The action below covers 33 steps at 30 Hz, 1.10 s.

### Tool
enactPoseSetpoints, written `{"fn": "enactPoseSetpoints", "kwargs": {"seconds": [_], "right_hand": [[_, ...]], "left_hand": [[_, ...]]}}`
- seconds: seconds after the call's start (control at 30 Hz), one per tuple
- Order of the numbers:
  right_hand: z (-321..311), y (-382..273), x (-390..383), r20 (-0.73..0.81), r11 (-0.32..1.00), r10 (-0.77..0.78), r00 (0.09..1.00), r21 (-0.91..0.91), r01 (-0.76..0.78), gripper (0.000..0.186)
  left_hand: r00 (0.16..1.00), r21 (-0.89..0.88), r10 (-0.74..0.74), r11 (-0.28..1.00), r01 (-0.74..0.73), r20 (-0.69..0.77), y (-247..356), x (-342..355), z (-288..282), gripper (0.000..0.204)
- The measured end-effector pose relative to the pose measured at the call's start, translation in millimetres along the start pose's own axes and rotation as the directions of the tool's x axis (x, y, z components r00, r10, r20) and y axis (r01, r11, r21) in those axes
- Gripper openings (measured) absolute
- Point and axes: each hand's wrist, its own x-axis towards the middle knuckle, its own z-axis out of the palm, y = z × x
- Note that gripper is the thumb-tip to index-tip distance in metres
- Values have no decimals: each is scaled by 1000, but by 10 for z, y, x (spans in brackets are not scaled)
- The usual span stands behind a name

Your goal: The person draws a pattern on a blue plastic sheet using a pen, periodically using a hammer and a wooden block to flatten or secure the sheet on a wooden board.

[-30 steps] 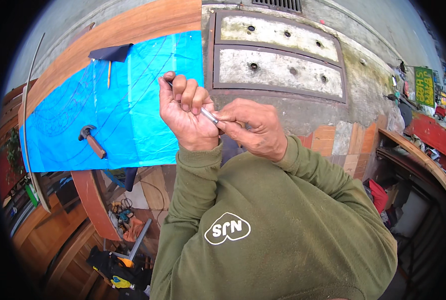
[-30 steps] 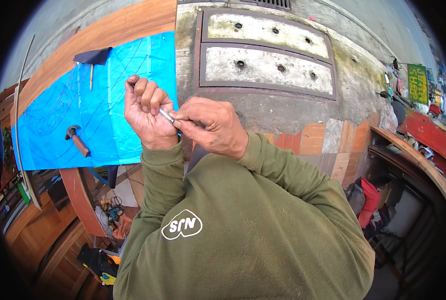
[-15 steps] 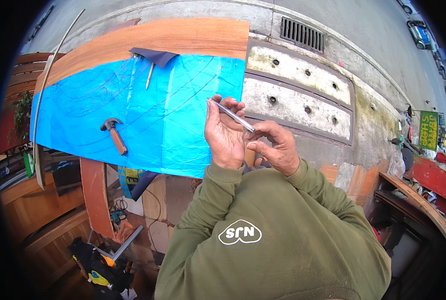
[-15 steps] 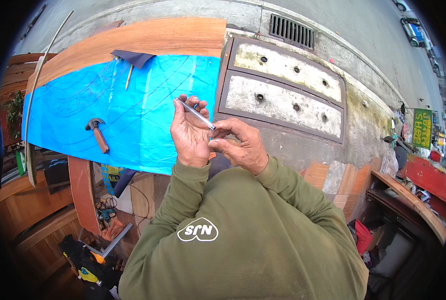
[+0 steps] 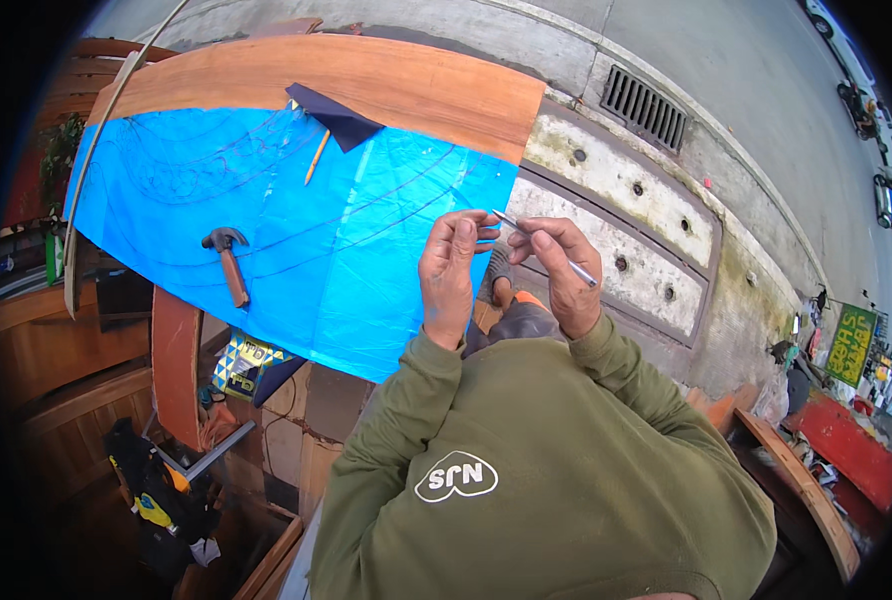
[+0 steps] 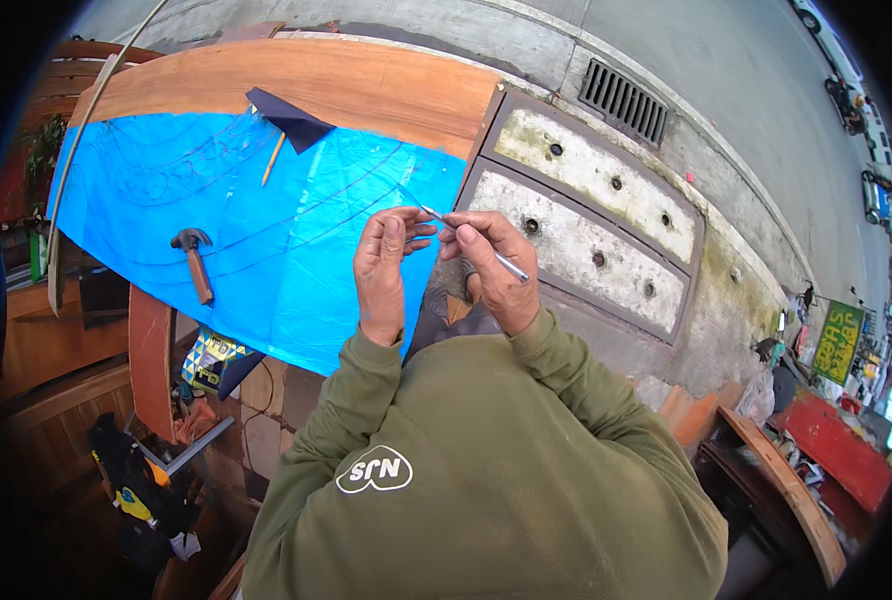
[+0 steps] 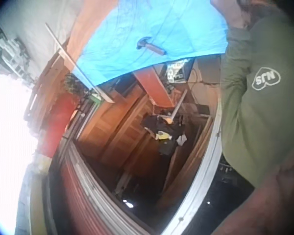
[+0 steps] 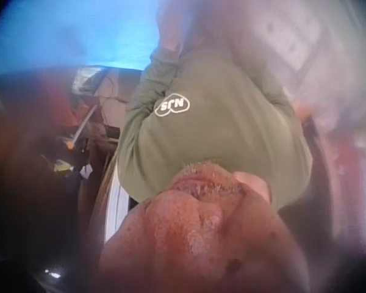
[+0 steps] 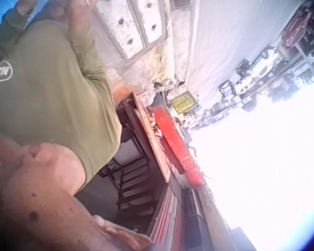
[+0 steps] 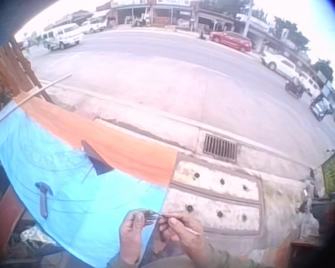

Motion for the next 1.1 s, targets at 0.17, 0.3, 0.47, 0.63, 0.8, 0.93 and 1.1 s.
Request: {"fn": "enactPoseSetpoints", "kwargs": {"seconds": [0.17,0.3,0.47,0.63,0.8,0.93,1.1], "right_hand": [[-446,172,671,-56,999,37,998,-10,-38,30],[-624,277,1159,-40,992,8,999,-124,-13,38],[-413,424,1678,103,981,52,993,-190,-31,38],[72,644,2065,298,858,-107,949,-455,240,34],[586,585,2032,576,867,-3,817,-405,288,46],[885,918,2106,768,775,-15,640,-396,493,50],[945,1098,2400,725,585,-45,688,-539,606,55]], "left_hand": [[905,712,392,683,-165,-165,-140,332,-544,26],[786,924,586,379,-50,-197,-161,334,-880,24],[727,977,668,210,25,-161,-36,465,-1159,26],[750,997,658,33,72,-76,48,853,-1417,32],[732,1000,682,-26,12,8,154,1387,-1620,30],[790,989,603,-143,-28,110,303,1639,-1725,24],[786,994,611,-97,-45,95,319,1727,-1934,26]]}}
